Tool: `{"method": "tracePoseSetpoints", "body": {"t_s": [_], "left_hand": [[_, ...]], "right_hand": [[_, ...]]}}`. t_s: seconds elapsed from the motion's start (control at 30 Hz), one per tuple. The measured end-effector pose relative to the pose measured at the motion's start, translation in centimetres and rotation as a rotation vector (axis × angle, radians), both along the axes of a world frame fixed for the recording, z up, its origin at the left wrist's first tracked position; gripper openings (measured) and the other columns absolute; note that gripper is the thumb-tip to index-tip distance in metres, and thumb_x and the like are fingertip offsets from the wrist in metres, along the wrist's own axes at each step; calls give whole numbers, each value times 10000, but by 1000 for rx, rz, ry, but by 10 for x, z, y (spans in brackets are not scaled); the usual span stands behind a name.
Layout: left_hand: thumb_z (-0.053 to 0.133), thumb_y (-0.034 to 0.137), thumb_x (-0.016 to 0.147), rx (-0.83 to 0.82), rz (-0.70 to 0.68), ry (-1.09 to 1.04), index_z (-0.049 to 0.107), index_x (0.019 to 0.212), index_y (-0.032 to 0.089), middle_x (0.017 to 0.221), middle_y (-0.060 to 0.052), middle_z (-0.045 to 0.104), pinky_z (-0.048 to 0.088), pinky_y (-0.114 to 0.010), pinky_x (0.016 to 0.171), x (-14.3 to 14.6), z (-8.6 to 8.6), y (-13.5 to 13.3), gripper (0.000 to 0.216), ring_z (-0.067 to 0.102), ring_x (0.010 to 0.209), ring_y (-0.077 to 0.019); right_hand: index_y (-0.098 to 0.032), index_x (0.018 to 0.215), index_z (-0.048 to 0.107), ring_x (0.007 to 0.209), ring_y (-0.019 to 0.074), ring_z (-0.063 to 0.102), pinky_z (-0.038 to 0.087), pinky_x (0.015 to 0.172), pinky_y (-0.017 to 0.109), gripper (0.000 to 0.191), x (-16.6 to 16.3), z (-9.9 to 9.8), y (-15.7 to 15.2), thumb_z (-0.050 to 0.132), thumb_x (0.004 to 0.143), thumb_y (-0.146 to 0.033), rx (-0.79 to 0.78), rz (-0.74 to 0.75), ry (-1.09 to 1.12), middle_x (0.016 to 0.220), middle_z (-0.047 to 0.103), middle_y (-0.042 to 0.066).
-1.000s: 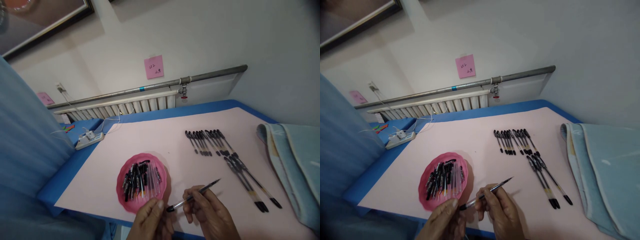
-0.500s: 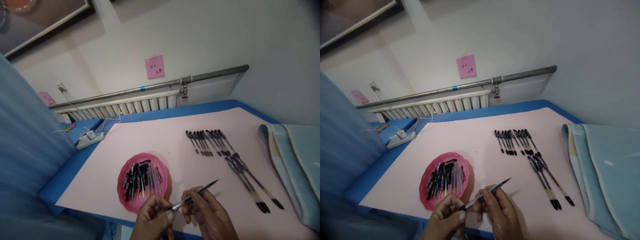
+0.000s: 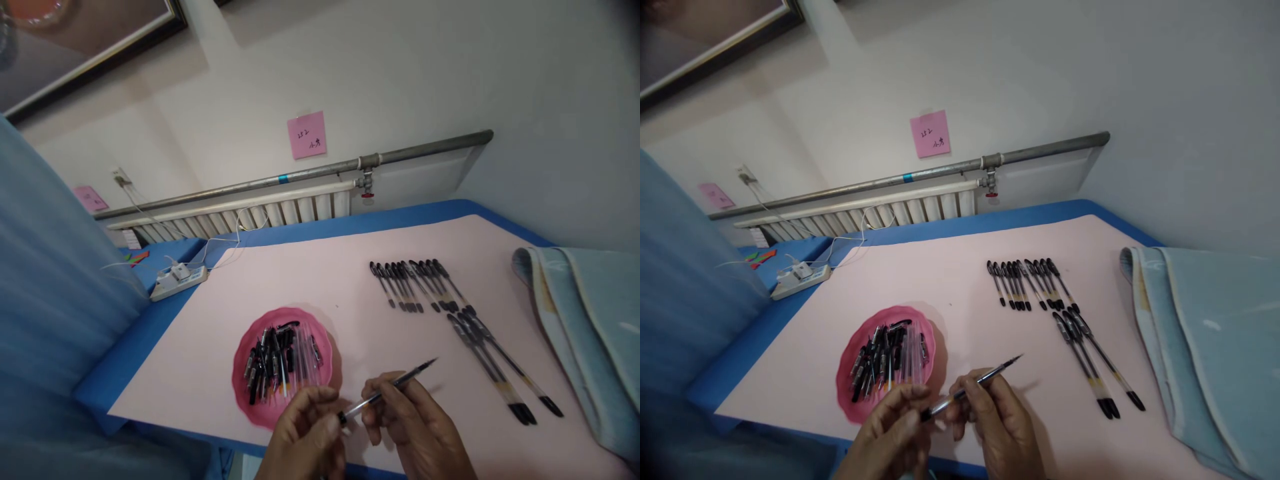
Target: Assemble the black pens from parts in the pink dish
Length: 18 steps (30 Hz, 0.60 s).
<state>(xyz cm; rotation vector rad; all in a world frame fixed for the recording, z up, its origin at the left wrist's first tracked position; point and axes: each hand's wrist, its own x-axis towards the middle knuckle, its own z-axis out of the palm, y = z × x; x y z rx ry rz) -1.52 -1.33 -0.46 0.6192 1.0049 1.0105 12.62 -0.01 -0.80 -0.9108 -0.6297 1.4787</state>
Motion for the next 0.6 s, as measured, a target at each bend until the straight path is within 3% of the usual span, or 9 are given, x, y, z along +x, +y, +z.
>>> {"method": "tracePoseSetpoints", "body": {"t_s": [0.1,0.17,0.3,0.4,0.47,0.6], "left_hand": [[707,556,684,-112,-41,-42,555,705,156,482,28,584,256,-171,373,3,0,-1,429,443,341,-44],[734,546,658,-92,-65,-31,518,625,159,419,44,533,226,-169,367,3,0,-1,444,415,335,-37],[806,523,565,27,-69,55,516,652,167,440,54,557,225,-163,379,-1,-2,-1,468,430,332,-38],[715,600,640,-13,-91,49,570,751,160,485,31,585,213,-171,380,-3,-3,-1,477,451,352,-56],[652,633,685,-64,-155,29,583,713,142,470,19,562,204,-183,382,-3,-2,-2,497,435,360,-58],[698,631,631,-32,-238,71,560,615,146,403,55,467,186,-197,394,-1,1,-4,504,339,352,-40]], "right_hand": [[-186,725,678,516,138,556,418,469,246,231,0,-1,0,723,751,-410,10,0,-4,648,655,1],[-184,719,673,516,133,552,419,468,240,228,0,-2,0,720,757,-404,12,9,11,645,652,0],[-181,704,670,495,115,536,406,466,220,227,0,-1,0,720,762,-395,2,39,63,601,641,-8],[-181,708,672,495,113,544,411,470,220,239,0,0,0,722,759,-409,5,31,50,621,653,-8],[-184,712,670,489,113,541,412,468,225,240,0,0,-1,726,754,-413,4,28,44,634,657,-11],[-181,698,664,482,114,524,401,448,228,227,0,1,-1,743,738,-389,-25,28,79,629,655,-10]]}}
